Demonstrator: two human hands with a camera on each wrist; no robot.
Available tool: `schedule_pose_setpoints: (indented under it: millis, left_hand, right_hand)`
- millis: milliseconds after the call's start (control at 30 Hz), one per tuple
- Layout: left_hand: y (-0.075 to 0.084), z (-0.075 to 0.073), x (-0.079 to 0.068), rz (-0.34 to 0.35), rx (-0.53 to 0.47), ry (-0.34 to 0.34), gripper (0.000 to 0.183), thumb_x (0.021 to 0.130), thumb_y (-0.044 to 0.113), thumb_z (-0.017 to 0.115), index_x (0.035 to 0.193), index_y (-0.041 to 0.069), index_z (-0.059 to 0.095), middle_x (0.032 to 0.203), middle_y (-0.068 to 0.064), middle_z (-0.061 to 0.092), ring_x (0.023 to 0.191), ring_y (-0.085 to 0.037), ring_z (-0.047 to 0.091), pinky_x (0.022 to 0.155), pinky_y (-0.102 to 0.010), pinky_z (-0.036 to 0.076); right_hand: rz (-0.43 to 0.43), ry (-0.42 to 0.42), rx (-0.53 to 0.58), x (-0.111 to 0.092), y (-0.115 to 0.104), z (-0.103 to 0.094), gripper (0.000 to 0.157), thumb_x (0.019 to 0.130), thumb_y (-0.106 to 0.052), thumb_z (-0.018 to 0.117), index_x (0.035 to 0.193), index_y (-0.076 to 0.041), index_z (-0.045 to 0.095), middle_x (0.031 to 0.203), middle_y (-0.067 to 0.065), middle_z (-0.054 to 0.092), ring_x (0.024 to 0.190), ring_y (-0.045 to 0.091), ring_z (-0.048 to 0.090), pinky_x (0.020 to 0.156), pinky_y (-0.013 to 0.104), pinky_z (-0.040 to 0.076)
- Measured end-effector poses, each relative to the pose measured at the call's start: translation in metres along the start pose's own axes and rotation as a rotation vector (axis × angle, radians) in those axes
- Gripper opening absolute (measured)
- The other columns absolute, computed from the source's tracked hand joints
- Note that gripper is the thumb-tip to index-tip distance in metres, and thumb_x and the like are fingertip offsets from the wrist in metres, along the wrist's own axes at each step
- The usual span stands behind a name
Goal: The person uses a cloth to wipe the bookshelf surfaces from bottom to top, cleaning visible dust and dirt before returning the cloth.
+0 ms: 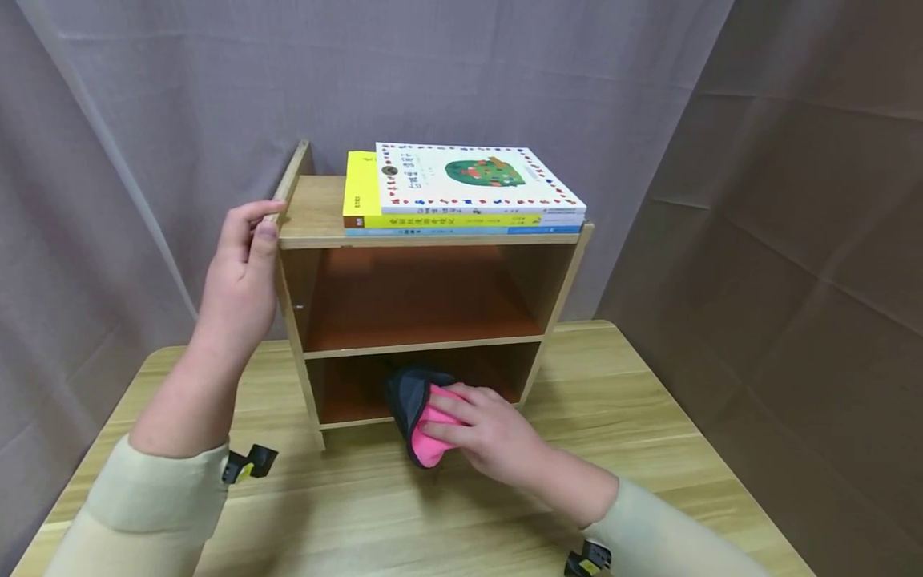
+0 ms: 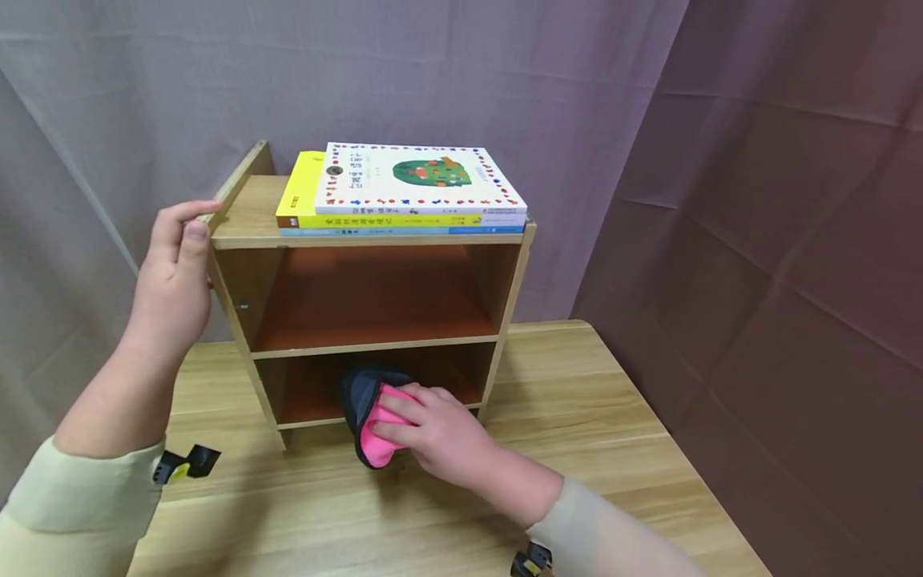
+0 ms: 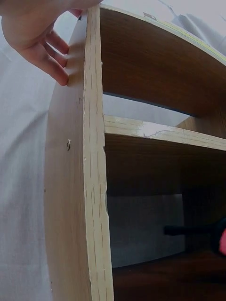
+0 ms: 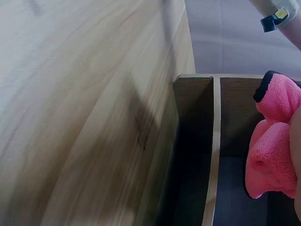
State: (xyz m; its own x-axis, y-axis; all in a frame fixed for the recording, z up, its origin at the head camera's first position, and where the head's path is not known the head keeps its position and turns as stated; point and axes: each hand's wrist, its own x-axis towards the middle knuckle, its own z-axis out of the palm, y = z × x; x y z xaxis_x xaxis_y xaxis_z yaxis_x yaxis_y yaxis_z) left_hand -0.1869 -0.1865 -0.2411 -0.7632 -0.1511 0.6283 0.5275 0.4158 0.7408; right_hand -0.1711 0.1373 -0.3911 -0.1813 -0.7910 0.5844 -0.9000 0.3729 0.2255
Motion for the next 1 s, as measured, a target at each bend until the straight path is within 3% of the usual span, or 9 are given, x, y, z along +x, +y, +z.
schedule_pose_setpoints:
  millis: [300, 467, 733, 1000]
  left_hand:
    - [-0.003, -0.004, -0.001, -0.030, 0.022, -0.001, 0.041, 0.108, 0.038, 0.038, 0.143, 0.020, 0.046, 0.135, -0.002, 0.050, 0.113, -0.012, 0.043, 0.099, -0.036, 0.033]
    - [-0.004, -0.004, -0.001, -0.019, 0.033, -0.007, 0.041, 0.108, 0.038, 0.038, 0.143, 0.019, 0.046, 0.133, -0.002, 0.051, 0.111, -0.010, 0.042, 0.096, -0.033, 0.033]
    - [-0.002, -0.003, -0.003, -0.014, 0.049, -0.024, 0.042, 0.107, 0.040, 0.037, 0.144, 0.020, 0.045, 0.133, -0.005, 0.049, 0.110, -0.019, 0.042, 0.093, -0.034, 0.032]
    - [0.000, 0.000, -0.001, 0.014, 0.041, -0.014, 0.041, 0.108, 0.038, 0.038, 0.143, 0.018, 0.046, 0.135, -0.006, 0.049, 0.113, -0.020, 0.044, 0.097, -0.035, 0.033]
  right_hand:
    - [-0.051, 0.072, 0.014, -0.011, 0.002, -0.018, 0.025, 0.091, -0.019, 0.073, 0.116, -0.021, 0.073, 0.130, 0.007, 0.064, 0.118, 0.031, 0.060, 0.088, 0.044, 0.052]
    - [-0.051, 0.107, 0.031, -0.016, -0.001, -0.029, 0.023, 0.093, -0.019, 0.071, 0.115, -0.018, 0.074, 0.130, 0.010, 0.065, 0.115, 0.033, 0.062, 0.087, 0.045, 0.052]
    - [-0.046, 0.156, 0.033, -0.021, -0.004, -0.046, 0.021, 0.101, -0.024, 0.059, 0.113, -0.016, 0.074, 0.128, 0.013, 0.065, 0.112, 0.037, 0.063, 0.087, 0.049, 0.052]
    - [-0.083, 0.209, 0.029, -0.017, -0.005, -0.061, 0.020, 0.100, -0.023, 0.060, 0.108, -0.013, 0.075, 0.122, 0.016, 0.067, 0.106, 0.039, 0.064, 0.083, 0.048, 0.054]
